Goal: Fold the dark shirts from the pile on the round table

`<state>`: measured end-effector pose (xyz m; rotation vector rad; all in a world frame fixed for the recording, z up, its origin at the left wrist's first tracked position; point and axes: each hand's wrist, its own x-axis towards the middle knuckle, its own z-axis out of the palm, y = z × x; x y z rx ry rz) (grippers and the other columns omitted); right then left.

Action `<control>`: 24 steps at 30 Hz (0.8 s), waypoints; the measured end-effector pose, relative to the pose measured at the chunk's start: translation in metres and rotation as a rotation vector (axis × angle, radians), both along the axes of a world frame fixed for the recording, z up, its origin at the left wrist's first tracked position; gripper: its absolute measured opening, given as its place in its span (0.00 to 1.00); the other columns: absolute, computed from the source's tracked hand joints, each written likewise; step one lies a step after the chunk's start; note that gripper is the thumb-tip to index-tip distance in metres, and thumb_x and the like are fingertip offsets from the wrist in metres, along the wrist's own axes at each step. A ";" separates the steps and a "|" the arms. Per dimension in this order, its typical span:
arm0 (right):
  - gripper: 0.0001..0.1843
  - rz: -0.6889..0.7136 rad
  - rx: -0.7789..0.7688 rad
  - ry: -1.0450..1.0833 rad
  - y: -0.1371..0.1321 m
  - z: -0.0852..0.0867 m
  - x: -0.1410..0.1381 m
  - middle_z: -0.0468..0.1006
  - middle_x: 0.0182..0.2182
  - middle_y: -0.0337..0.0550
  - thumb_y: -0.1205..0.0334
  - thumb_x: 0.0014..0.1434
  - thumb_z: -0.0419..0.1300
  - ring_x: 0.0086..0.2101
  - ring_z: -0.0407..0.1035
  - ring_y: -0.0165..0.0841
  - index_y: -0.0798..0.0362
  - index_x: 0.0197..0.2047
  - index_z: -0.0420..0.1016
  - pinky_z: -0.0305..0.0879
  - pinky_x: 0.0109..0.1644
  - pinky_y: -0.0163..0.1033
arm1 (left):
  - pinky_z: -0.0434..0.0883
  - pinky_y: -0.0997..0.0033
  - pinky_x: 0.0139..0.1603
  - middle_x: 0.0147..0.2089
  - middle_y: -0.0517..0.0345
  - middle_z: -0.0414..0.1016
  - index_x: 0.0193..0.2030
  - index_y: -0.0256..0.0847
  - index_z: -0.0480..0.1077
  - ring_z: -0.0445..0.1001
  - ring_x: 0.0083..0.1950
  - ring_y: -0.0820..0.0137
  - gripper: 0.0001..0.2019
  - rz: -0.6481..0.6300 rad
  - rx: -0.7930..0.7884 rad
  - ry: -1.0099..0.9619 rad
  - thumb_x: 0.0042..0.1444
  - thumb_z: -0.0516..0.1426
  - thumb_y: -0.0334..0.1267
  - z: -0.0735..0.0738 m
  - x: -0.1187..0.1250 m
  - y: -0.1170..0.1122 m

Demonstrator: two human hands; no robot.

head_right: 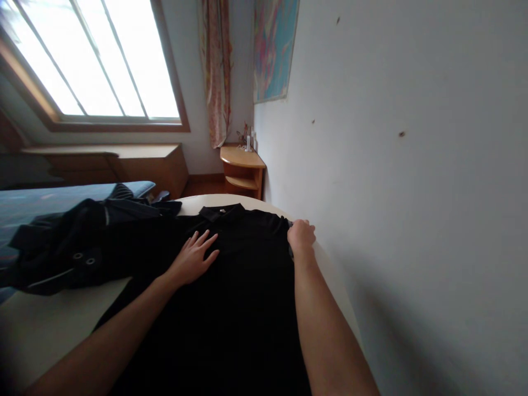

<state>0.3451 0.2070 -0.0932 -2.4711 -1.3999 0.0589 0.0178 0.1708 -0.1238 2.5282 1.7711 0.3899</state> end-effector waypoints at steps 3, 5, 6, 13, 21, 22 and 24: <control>0.19 0.011 0.019 0.017 0.001 0.000 0.001 0.74 0.53 0.53 0.66 0.63 0.52 0.50 0.71 0.44 0.49 0.53 0.79 0.67 0.51 0.45 | 0.54 0.46 0.70 0.74 0.47 0.53 0.72 0.45 0.58 0.47 0.75 0.44 0.29 0.002 -0.007 0.007 0.67 0.49 0.51 0.001 0.000 0.000; 0.19 0.026 0.038 0.027 0.000 0.003 0.000 0.75 0.51 0.51 0.67 0.62 0.53 0.48 0.72 0.41 0.47 0.52 0.79 0.66 0.51 0.42 | 0.54 0.46 0.70 0.74 0.47 0.53 0.71 0.45 0.59 0.47 0.75 0.44 0.29 0.003 -0.011 0.003 0.67 0.49 0.51 0.002 0.001 -0.001; 0.20 0.035 0.056 0.033 0.000 0.006 -0.001 0.76 0.51 0.51 0.68 0.62 0.53 0.48 0.72 0.40 0.47 0.52 0.79 0.66 0.51 0.41 | 0.54 0.46 0.70 0.74 0.47 0.53 0.71 0.45 0.59 0.47 0.75 0.44 0.29 0.004 -0.012 0.000 0.67 0.50 0.51 0.003 0.001 -0.001; 0.21 0.157 0.261 0.064 -0.004 0.042 -0.017 0.78 0.50 0.50 0.71 0.59 0.57 0.49 0.72 0.40 0.52 0.55 0.75 0.65 0.54 0.39 | 0.53 0.46 0.70 0.75 0.48 0.53 0.71 0.45 0.59 0.47 0.75 0.45 0.29 0.003 -0.007 -0.001 0.67 0.50 0.52 0.002 0.001 -0.001; 0.36 0.623 0.185 0.387 -0.011 0.067 -0.043 0.69 0.61 0.52 0.71 0.49 0.69 0.43 0.74 0.34 0.54 0.62 0.69 0.71 0.48 0.37 | 0.53 0.47 0.70 0.74 0.48 0.53 0.71 0.45 0.59 0.47 0.75 0.45 0.29 -0.002 0.001 -0.007 0.67 0.49 0.52 0.000 0.000 0.000; 0.39 0.660 0.154 0.423 -0.012 0.068 -0.045 0.66 0.63 0.53 0.70 0.48 0.70 0.44 0.74 0.35 0.55 0.64 0.68 0.72 0.47 0.37 | 0.53 0.47 0.70 0.74 0.48 0.53 0.71 0.46 0.59 0.47 0.75 0.45 0.29 -0.002 0.000 -0.008 0.67 0.49 0.52 0.000 0.000 -0.001; 0.42 0.706 0.092 0.460 -0.015 0.070 -0.048 0.64 0.65 0.54 0.70 0.47 0.72 0.45 0.74 0.36 0.55 0.65 0.66 0.73 0.46 0.37 | 0.53 0.47 0.70 0.75 0.49 0.53 0.72 0.46 0.59 0.47 0.75 0.45 0.29 -0.003 0.002 -0.008 0.67 0.49 0.52 0.000 0.000 0.000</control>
